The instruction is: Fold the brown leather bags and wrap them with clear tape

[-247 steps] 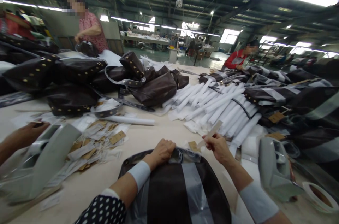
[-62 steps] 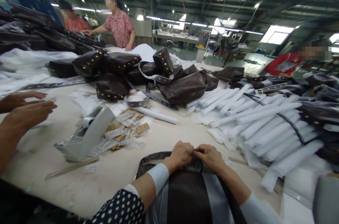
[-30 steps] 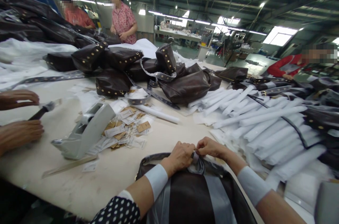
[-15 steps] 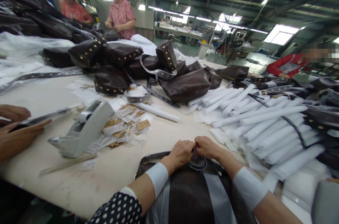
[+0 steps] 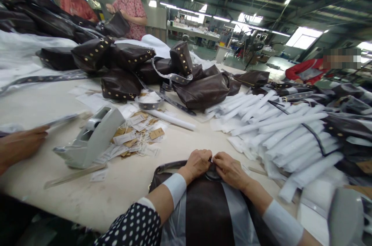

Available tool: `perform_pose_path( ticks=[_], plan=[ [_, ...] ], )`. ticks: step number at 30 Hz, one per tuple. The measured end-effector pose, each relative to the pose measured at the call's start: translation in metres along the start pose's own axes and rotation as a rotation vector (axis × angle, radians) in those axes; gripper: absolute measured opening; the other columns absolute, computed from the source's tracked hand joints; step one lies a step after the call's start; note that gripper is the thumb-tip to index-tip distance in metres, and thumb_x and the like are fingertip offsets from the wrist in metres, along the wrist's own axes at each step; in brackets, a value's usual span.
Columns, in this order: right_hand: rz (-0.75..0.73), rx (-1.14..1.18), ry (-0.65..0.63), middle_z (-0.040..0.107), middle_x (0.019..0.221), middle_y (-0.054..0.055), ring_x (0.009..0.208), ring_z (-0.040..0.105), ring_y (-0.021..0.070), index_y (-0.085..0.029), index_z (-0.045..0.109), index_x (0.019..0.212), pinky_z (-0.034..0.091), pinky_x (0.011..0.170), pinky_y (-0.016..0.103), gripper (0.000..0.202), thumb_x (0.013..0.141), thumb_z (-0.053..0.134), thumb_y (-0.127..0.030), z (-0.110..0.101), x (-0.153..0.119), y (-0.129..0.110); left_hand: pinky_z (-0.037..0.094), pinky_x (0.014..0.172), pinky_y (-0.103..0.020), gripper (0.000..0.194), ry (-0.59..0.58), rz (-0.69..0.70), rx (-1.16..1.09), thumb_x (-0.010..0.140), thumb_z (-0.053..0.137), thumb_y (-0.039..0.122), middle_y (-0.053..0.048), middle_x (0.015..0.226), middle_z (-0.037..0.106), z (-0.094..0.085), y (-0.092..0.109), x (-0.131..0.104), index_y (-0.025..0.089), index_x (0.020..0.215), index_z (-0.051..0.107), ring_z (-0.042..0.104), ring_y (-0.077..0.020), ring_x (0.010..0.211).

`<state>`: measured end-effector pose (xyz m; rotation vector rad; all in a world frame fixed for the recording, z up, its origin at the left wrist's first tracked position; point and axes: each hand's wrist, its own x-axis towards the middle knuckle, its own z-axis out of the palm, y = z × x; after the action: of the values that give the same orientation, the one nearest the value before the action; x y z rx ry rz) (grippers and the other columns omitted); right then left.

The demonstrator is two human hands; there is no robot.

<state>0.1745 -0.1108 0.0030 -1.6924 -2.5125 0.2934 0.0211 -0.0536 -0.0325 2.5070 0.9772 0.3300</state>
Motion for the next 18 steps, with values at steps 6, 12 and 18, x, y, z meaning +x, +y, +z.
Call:
perform_pose_path(
  ticks=[6,12,18],
  plan=[
    [0.055,0.076,0.056,0.06,0.096,0.008,0.091,0.054,0.019,-0.018,0.062,0.098,0.045,0.082,0.033,0.03,0.078,0.043,-0.007,0.0035,-0.0102,-0.0048,0.046,0.076,-0.026,0.012,0.018,0.039,-0.003,0.084,0.054,0.019,-0.003,0.092,0.067,0.0008,-0.0018,-0.0007,0.021,0.09,0.065,0.061,-0.0163,0.087],
    [0.101,0.127,0.074,0.06,0.097,0.008,0.096,0.054,0.0186,-0.017,0.063,0.1,0.046,0.087,0.033,0.034,0.077,0.041,-0.006,0.0059,-0.0112,-0.0088,0.045,0.076,-0.026,0.018,0.024,0.091,0.025,0.087,0.051,0.019,-0.002,0.092,0.067,0.0035,-0.0033,-0.0003,0.024,0.093,0.067,0.061,-0.0159,0.087],
    [0.092,0.161,0.131,0.063,0.096,0.009,0.095,0.058,0.019,-0.016,0.066,0.097,0.048,0.087,0.033,0.034,0.076,0.042,-0.007,0.0084,-0.0092,-0.0067,0.042,0.075,-0.027,0.02,-0.001,0.153,0.092,0.089,0.048,0.019,-0.003,0.089,0.066,0.005,-0.0042,0.0007,0.022,0.092,0.066,0.06,-0.0156,0.083]
  ],
)
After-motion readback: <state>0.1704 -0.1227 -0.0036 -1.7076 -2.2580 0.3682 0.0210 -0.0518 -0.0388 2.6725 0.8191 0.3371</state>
